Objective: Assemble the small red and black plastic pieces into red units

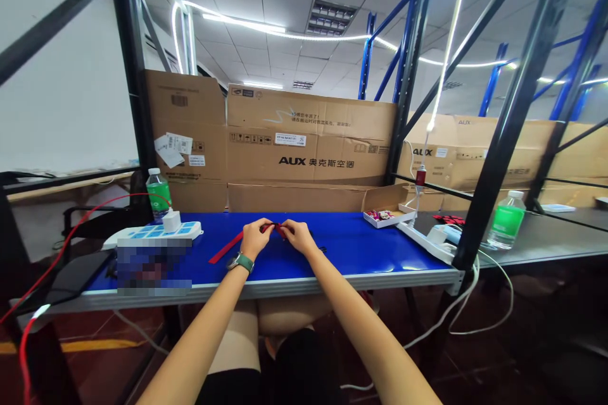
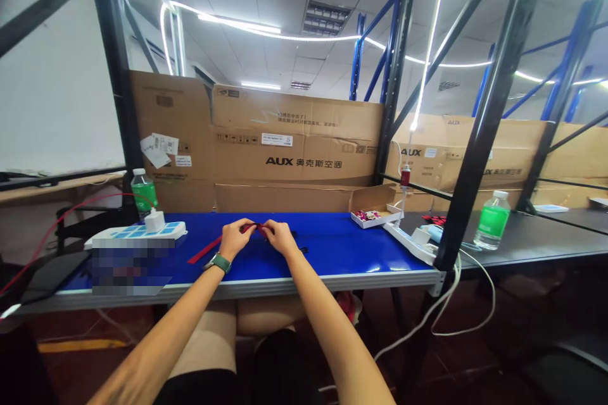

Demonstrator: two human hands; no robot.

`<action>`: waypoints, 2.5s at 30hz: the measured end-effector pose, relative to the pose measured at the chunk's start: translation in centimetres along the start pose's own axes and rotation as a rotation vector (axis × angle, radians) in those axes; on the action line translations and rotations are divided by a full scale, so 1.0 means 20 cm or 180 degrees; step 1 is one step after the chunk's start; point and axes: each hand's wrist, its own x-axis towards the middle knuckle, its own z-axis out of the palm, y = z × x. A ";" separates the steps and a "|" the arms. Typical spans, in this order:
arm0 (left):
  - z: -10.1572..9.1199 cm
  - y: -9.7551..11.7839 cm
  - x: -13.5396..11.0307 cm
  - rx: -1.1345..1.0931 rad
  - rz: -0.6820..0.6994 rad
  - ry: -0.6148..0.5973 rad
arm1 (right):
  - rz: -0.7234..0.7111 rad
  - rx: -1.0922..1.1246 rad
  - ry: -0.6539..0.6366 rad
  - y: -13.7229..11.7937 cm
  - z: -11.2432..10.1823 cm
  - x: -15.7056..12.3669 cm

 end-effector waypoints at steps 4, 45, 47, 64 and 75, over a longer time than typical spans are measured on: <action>0.00 0.00 0.00 -0.0040 0.0030 -0.0082 | -0.0060 -0.0042 -0.0034 -0.01 0.00 0.00; -0.02 0.08 0.00 -0.0678 0.0345 -0.0643 | 0.1229 0.2362 0.0025 0.09 0.00 0.03; -0.02 0.06 0.00 -0.0660 0.0382 -0.0627 | 0.1362 0.2583 0.0160 0.07 -0.01 0.03; 0.08 -0.04 -0.02 -0.1268 -0.0346 -0.1040 | 0.1558 0.2334 0.0492 0.02 0.04 0.03; 0.12 -0.10 0.00 -0.1571 -0.0774 -0.0693 | 0.1048 0.1670 0.0508 0.00 0.08 0.03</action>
